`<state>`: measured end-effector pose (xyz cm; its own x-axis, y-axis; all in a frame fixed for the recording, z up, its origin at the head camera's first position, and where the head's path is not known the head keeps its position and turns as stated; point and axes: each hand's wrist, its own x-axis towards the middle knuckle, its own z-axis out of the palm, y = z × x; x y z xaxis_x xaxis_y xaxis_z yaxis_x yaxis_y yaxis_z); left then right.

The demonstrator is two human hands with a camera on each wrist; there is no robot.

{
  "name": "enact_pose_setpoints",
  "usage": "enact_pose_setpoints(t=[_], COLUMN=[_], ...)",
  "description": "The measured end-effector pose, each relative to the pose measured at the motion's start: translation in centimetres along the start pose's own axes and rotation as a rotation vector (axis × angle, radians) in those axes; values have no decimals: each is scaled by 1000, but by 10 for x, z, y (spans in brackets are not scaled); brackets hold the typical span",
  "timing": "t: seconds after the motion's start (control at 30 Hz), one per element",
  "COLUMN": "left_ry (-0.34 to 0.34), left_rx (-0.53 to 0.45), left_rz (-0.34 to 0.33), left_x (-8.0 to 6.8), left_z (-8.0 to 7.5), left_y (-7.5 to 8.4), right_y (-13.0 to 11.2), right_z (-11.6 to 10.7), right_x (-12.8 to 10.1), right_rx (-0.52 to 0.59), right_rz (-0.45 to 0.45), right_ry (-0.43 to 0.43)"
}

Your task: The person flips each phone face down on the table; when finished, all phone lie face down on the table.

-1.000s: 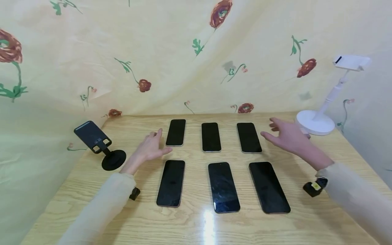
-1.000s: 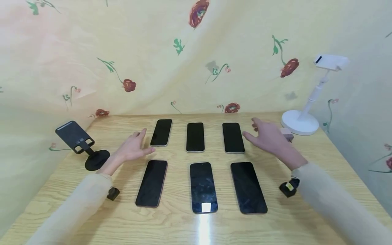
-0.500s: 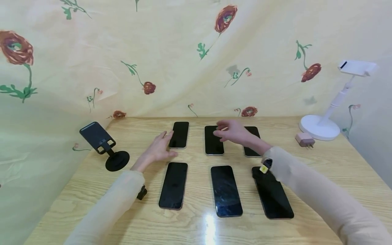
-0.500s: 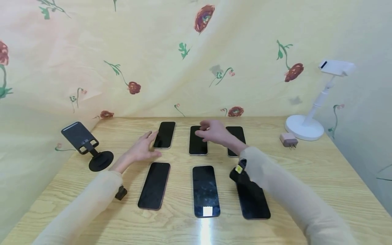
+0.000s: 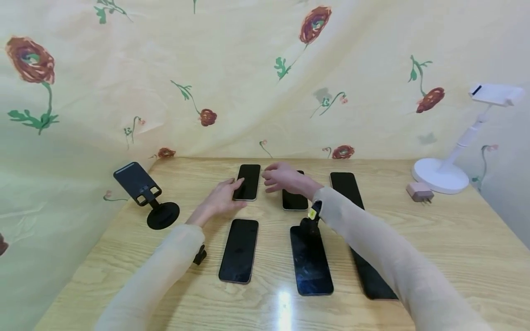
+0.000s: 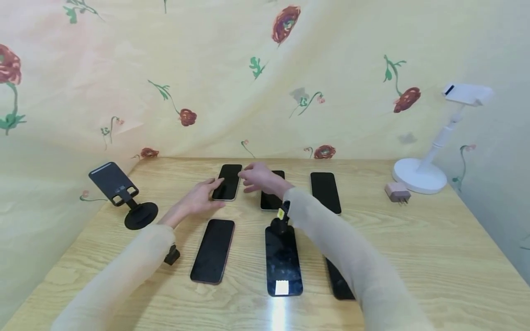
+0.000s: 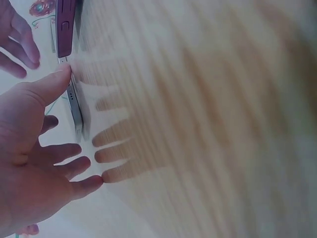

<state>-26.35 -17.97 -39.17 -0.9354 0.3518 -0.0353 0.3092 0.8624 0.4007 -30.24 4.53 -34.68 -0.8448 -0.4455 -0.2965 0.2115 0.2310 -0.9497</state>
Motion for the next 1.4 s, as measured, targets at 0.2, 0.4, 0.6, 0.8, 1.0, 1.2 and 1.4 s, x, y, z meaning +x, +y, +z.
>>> enact_pose_setpoints(t=[0.2,0.4,0.6,0.8,1.0,1.2,1.4], left_ry=[-14,-21,-23,-19,-10,-2,18], left_rx=[32,49,51,37,35,8,-13], left_rz=[4,-21,-36,-55,-63,-69,-57], left_x=[7,7,7,7,10,11,9], left_z=[1,2,4,5,6,8,7], left_y=[3,2,2,3,4,3,5], right_y=[3,8,13,13,15,18,22], right_z=[9,14,15,16,17,19,18], right_x=[18,29,33,34,36,36,37], right_rx=[54,85,172,245,289,309,385], right_rz=[54,87,91,109,115,104,94], right_ry=[32,29,-6,22,55,74,73])
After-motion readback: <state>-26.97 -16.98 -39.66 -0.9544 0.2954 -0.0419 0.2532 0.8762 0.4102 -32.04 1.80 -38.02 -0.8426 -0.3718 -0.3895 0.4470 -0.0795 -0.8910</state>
